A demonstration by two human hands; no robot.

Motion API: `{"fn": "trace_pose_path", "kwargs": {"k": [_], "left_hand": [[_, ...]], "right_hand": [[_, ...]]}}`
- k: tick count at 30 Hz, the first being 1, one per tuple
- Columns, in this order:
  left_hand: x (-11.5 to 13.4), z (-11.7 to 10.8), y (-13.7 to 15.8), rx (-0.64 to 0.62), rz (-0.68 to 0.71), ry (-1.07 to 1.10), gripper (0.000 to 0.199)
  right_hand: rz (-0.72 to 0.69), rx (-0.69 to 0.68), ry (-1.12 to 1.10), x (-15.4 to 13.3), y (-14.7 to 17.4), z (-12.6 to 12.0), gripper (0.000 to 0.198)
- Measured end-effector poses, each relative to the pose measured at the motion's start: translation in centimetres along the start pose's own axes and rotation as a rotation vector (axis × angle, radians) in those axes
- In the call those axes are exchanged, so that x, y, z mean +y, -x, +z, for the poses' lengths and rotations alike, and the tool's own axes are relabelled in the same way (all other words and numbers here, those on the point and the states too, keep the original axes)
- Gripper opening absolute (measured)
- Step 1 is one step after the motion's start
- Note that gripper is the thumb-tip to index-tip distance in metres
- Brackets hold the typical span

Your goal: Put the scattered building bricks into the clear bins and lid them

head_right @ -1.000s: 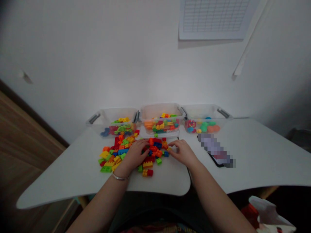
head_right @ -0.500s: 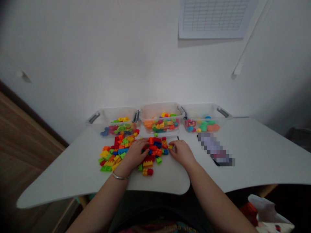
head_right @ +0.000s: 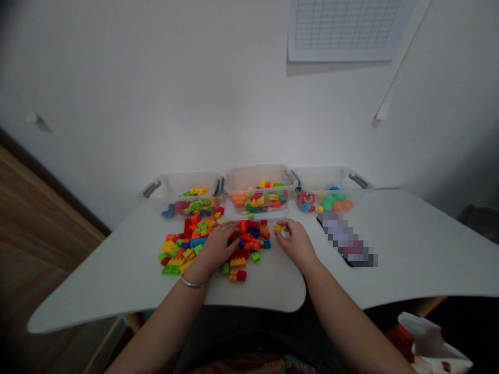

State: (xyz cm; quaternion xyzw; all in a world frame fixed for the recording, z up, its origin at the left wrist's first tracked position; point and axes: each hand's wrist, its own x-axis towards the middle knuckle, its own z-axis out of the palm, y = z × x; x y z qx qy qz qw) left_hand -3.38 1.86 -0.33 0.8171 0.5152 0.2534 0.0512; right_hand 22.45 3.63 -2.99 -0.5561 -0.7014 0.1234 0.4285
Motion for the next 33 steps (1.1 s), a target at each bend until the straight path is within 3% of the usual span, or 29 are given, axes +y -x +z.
{"fn": "trace_pose_path", "kwargs": {"k": [7,12,20,26,29,33], "left_hand": [[0.2,-0.2,0.0,0.012,0.006,-0.014,0.022],[0.2,-0.2,0.0,0.023,0.015,0.008,0.021],[0.5,-0.3,0.1,0.007,-0.008,-0.014,0.022],[0.4,-0.2,0.0,-0.003,-0.016,-0.013,0.023],[0.3,-0.1,0.0,0.003,0.001,-0.02,0.022],[0.3,0.0,0.0,0.015,0.023,-0.033,0.021]], "right_hand": [[-0.026,0.299,-0.268,-1.0,-2.8,-0.8,0.03],[-0.139,0.39,-0.241,-2.6,-7.3,-2.3,0.029],[-0.22,0.268,-0.114,-6.6,-11.8,-1.1,0.027],[-0.14,0.195,0.147,-7.7,-11.7,0.9,0.03],[-0.188,0.169,0.298,-7.8,-11.2,1.2,0.028],[-0.267,0.168,0.336,-7.5,-11.0,1.1,0.029]]}}
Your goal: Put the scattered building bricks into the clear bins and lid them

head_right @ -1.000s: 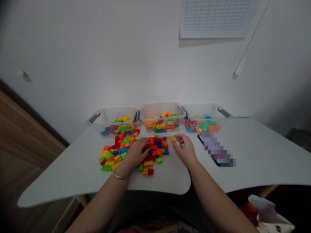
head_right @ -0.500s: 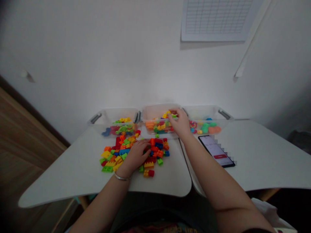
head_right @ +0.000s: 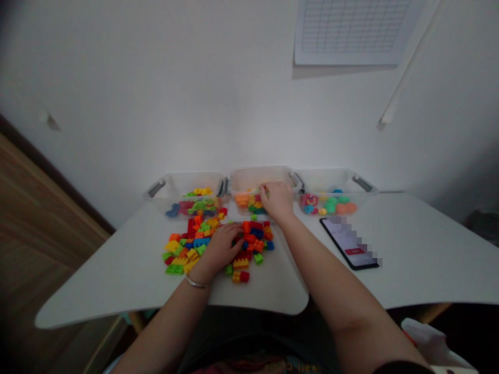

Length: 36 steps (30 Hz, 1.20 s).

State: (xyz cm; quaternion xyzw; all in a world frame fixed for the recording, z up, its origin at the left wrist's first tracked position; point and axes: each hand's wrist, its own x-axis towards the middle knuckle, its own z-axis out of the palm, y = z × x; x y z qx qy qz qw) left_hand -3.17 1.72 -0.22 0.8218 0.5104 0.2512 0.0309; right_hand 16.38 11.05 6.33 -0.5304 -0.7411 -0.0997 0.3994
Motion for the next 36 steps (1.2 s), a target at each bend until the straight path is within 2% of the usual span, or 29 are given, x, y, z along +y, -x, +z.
{"fn": "trace_pose_path", "kwargs": {"k": [3,6,10,13,15,24,28,33,36], "left_hand": [[0.0,0.0,0.0,0.0,-0.006,0.008,0.021],[-0.1,0.1,0.0,0.0,-0.011,0.017,0.022],[-0.1,0.1,0.0,0.004,0.006,0.014,0.021],[-0.2,0.1,0.1,0.003,0.012,0.01,0.022],[-0.2,0.1,0.1,0.001,0.01,0.008,0.022],[0.1,-0.2,0.0,0.002,-0.014,0.016,0.021],[0.3,-0.3,0.1,-0.003,-0.015,0.019,0.021],[0.1,-0.3,0.0,0.008,-0.008,0.023,0.021],[0.0,-0.1,0.0,0.005,-0.004,0.02,0.021]], "right_hand": [[-0.053,-0.03,-0.045,0.6,0.0,-0.1,0.027],[-0.075,-0.02,-0.18,1.2,0.3,-0.4,0.025],[-0.099,0.111,-0.375,1.6,1.9,-1.3,0.025],[-0.089,0.186,-0.388,1.4,3.8,-2.0,0.023],[-0.08,0.147,-0.384,1.5,5.2,-2.1,0.021],[-0.023,-0.264,-0.396,3.7,9.8,0.3,0.027],[-0.041,-0.309,-0.366,4.0,10.3,0.7,0.025],[-0.137,-0.33,-0.319,4.1,10.3,0.6,0.018],[-0.098,-0.329,-0.294,4.4,10.4,0.6,0.016]]}}
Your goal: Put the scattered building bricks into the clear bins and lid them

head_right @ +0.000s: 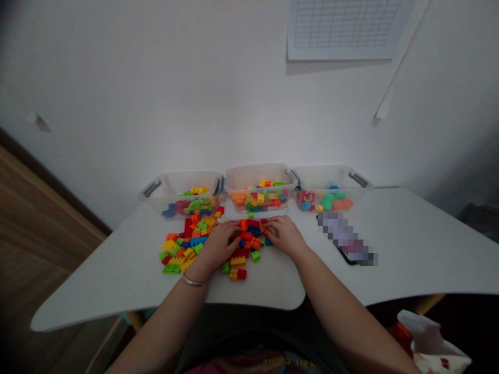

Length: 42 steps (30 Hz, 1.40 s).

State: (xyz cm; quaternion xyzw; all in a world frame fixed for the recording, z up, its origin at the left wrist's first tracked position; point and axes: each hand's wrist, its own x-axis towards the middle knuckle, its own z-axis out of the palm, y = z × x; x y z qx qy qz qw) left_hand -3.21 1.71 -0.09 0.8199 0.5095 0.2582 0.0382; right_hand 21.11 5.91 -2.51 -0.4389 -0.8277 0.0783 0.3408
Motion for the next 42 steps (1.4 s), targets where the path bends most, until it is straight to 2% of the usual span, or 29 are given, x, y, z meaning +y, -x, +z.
{"fn": "trace_pose_path", "kwargs": {"k": [5,10,22,25,30,32,34,37,42], "left_hand": [[-0.1,0.1,0.0,0.007,0.004,-0.004,0.022],[-0.2,0.2,0.0,-0.001,0.004,0.001,0.022],[0.0,0.1,0.0,-0.016,-0.019,-0.001,0.023],[-0.1,0.0,0.0,-0.018,-0.017,0.001,0.023],[-0.1,0.0,0.0,-0.02,-0.019,-0.001,0.023],[0.0,0.0,0.0,-0.023,-0.017,-0.007,0.023],[0.0,0.0,0.0,-0.021,-0.013,-0.009,0.023],[0.0,0.1,0.1,-0.017,-0.022,-0.005,0.022],[-0.3,0.3,0.0,-0.017,-0.024,0.003,0.024]], "right_hand": [[0.134,0.043,-0.047,0.9,0.2,0.0,0.018],[0.207,0.067,0.046,1.4,0.6,-0.4,0.027],[0.212,0.024,0.215,0.3,0.1,0.1,0.026],[0.135,0.143,0.223,-0.7,-0.4,-0.4,0.025],[-0.023,0.498,0.151,-2.4,-2.3,-2.1,0.02],[-0.039,0.612,0.129,-2.8,-3.5,-2.8,0.018],[-0.009,0.66,0.102,-3.0,-5.0,-3.5,0.018],[0.066,0.599,0.092,-2.9,-7.9,-4.7,0.021],[0.313,0.266,0.195,-2.5,-12.6,-6.3,0.028]]}}
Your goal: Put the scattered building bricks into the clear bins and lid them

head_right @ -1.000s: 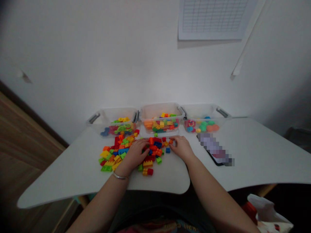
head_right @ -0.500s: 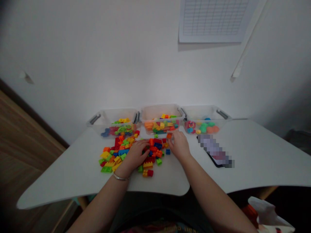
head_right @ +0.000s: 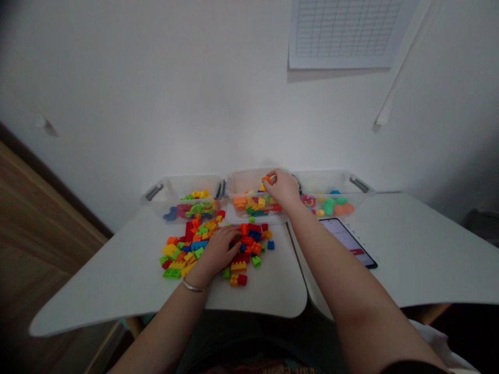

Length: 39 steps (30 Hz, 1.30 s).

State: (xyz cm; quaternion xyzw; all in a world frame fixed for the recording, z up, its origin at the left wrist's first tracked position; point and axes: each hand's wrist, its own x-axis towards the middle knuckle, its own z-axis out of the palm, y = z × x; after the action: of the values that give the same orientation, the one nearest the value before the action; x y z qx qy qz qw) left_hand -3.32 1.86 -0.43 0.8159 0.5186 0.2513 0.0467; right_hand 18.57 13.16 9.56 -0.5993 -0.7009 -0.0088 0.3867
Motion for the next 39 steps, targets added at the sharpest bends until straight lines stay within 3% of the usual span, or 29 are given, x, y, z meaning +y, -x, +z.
{"fn": "trace_pose_path", "kwargs": {"k": [5,12,16,19,25,28,32,39], "left_hand": [[0.0,0.0,0.0,-0.003,-0.006,-0.001,0.024],[0.1,-0.1,0.0,-0.008,-0.004,0.009,0.025],[-0.1,0.1,0.0,-0.007,-0.006,0.007,0.024],[-0.1,0.2,0.0,-0.005,0.002,-0.002,0.024],[0.1,-0.1,0.0,-0.006,0.01,-0.002,0.024],[0.2,-0.2,0.0,-0.007,0.012,-0.005,0.024],[0.2,-0.2,0.0,0.001,0.015,-0.002,0.023],[0.2,-0.2,0.0,0.009,0.023,0.0,0.022]], "right_hand": [[0.121,-0.203,0.102,-0.5,-1.7,0.5,0.035],[0.119,-0.278,0.117,0.0,-1.8,0.7,0.05],[0.089,-0.328,0.086,0.4,-1.9,0.9,0.044],[0.053,-0.241,-0.049,0.7,-1.7,0.9,0.036],[-0.073,0.08,-0.436,0.0,0.7,0.3,0.027],[-0.117,0.112,-0.57,-0.8,3.2,0.1,0.027],[-0.156,-0.064,-0.568,-1.3,6.7,0.3,0.021],[-0.309,-0.374,-0.263,0.5,10.3,1.0,0.018]]}}
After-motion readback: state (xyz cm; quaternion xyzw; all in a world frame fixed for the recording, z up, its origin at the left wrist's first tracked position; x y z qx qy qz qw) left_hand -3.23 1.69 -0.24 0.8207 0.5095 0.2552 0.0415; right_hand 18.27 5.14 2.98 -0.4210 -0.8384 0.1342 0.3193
